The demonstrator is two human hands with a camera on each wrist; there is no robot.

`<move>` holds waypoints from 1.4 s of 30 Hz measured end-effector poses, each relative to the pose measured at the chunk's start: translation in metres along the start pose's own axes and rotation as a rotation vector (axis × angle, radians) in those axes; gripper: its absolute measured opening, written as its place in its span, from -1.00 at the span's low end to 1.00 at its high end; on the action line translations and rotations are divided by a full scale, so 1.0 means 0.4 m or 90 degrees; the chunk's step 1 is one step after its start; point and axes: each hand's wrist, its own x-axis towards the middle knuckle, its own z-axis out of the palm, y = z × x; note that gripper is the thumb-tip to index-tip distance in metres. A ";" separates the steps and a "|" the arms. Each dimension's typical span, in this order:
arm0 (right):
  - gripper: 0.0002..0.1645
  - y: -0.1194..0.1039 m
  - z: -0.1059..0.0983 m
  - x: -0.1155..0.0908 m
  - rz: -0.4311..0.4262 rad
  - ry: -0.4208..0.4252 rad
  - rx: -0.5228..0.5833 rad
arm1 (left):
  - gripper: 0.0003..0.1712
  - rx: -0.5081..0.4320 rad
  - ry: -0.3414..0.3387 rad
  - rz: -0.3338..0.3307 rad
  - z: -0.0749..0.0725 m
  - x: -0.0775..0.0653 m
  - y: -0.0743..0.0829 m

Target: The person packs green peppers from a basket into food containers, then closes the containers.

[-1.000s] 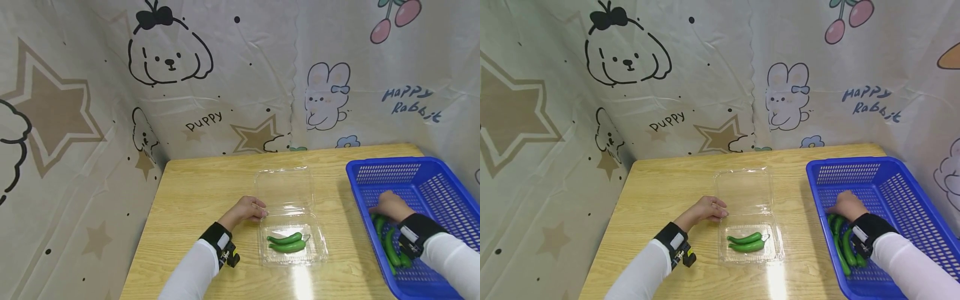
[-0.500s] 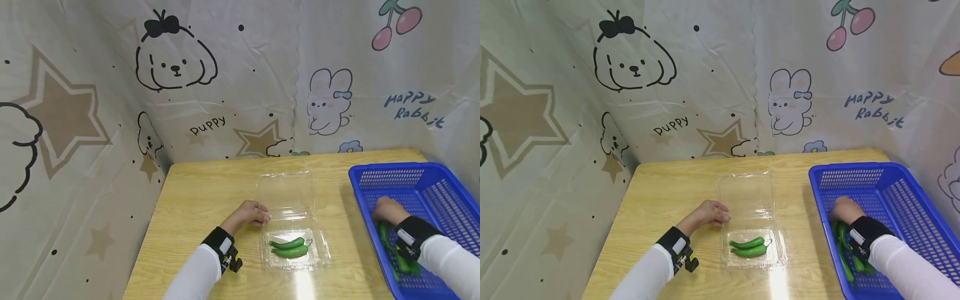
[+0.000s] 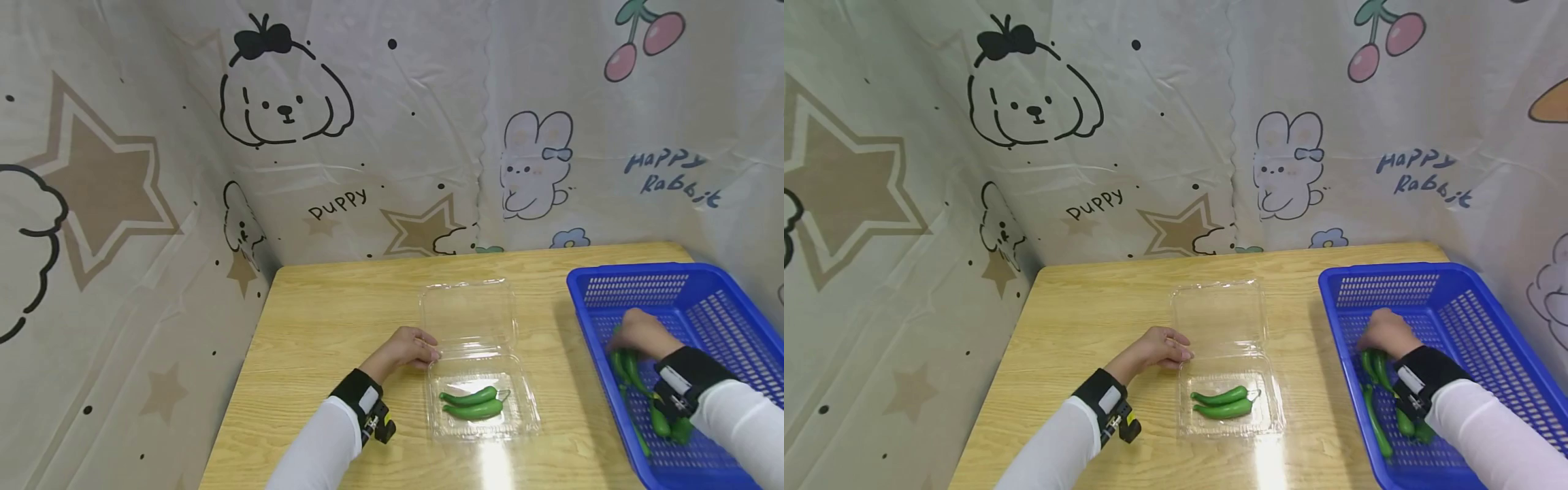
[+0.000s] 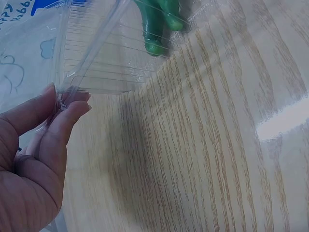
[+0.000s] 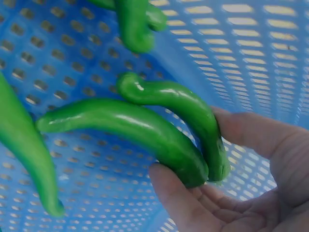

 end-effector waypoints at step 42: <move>-0.71 -0.342 -0.030 -0.157 -0.246 -0.005 -0.208 | -0.64 -0.006 0.020 0.010 -0.006 0.020 -0.008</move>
